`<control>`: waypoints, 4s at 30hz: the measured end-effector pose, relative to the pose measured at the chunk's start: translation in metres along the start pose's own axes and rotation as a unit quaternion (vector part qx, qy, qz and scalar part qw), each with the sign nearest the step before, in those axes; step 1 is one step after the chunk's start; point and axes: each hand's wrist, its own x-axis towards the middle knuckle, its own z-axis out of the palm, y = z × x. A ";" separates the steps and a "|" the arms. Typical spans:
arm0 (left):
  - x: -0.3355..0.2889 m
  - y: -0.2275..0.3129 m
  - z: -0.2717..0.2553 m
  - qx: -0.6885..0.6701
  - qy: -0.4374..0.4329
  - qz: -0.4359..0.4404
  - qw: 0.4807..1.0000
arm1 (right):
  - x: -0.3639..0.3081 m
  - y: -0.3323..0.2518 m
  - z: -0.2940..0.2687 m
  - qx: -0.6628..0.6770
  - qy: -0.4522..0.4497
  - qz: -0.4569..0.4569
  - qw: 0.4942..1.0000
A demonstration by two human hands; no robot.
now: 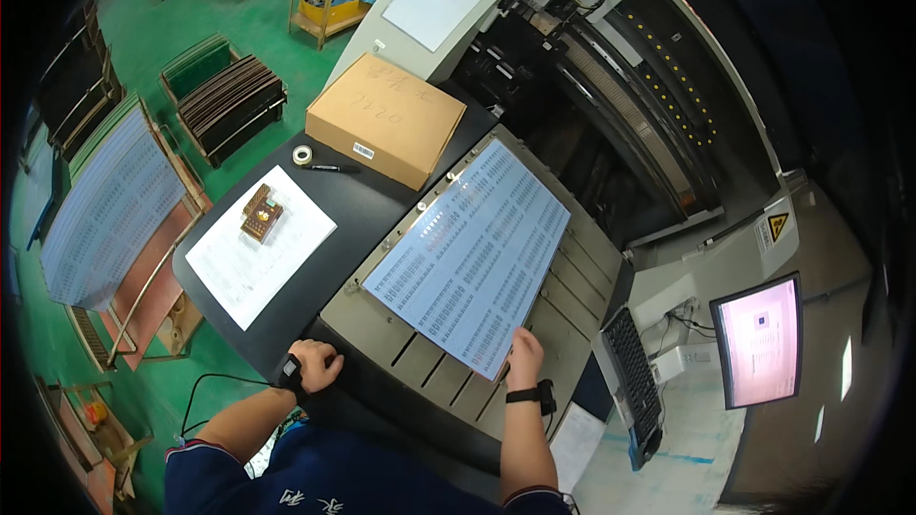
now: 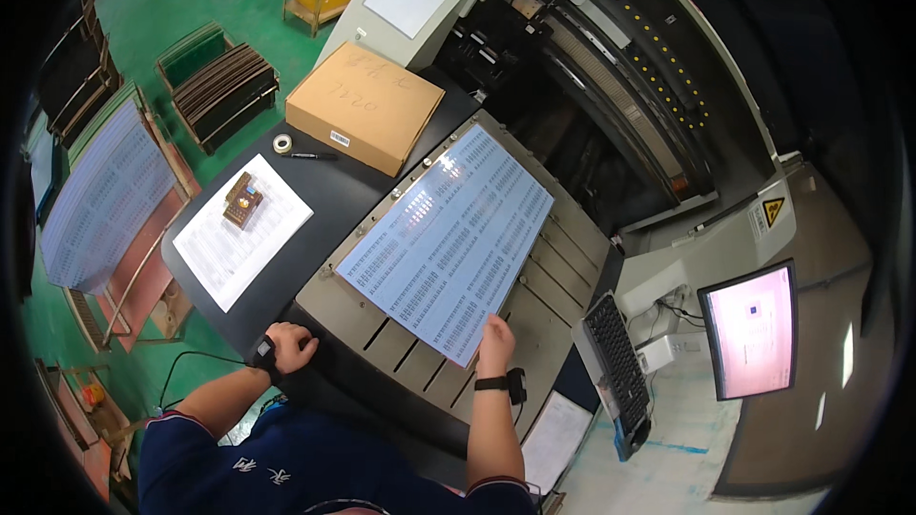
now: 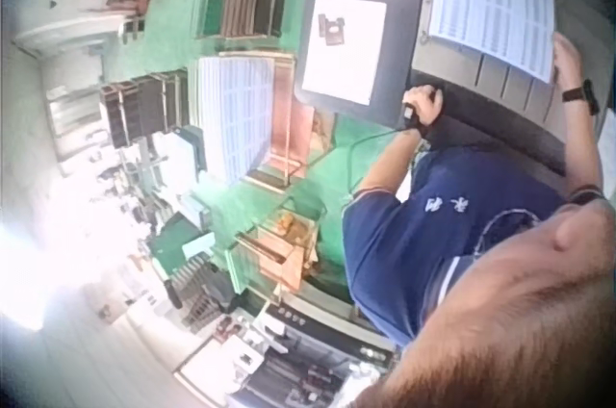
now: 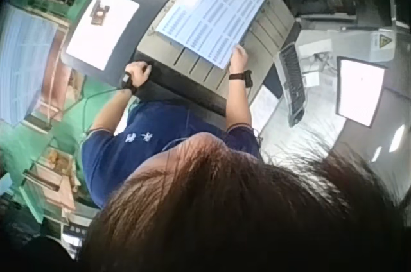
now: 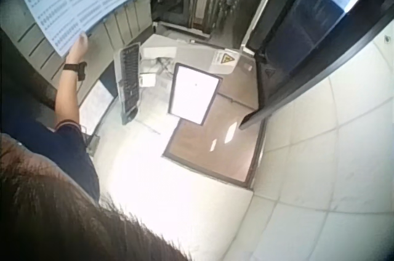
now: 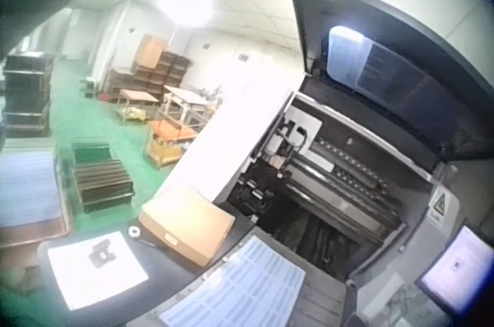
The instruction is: Operating an industrial printer/exposure unit by loading sheets of printed circuit boards, interacting with a computer interface, and organizing the processed sheets into racks.
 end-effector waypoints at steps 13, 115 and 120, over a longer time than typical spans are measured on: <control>-0.002 -0.002 0.001 -0.003 0.009 0.000 1.000 | 0.029 0.009 -0.007 -0.229 -0.134 -0.068 0.962; -0.851 0.151 0.179 -0.642 -0.142 -0.295 0.694 | -0.646 -0.143 0.107 0.075 -0.785 -0.521 0.327; -0.863 0.152 0.186 -0.674 -0.044 -0.278 0.683 | -0.756 -0.121 0.162 0.084 -0.832 -0.498 0.228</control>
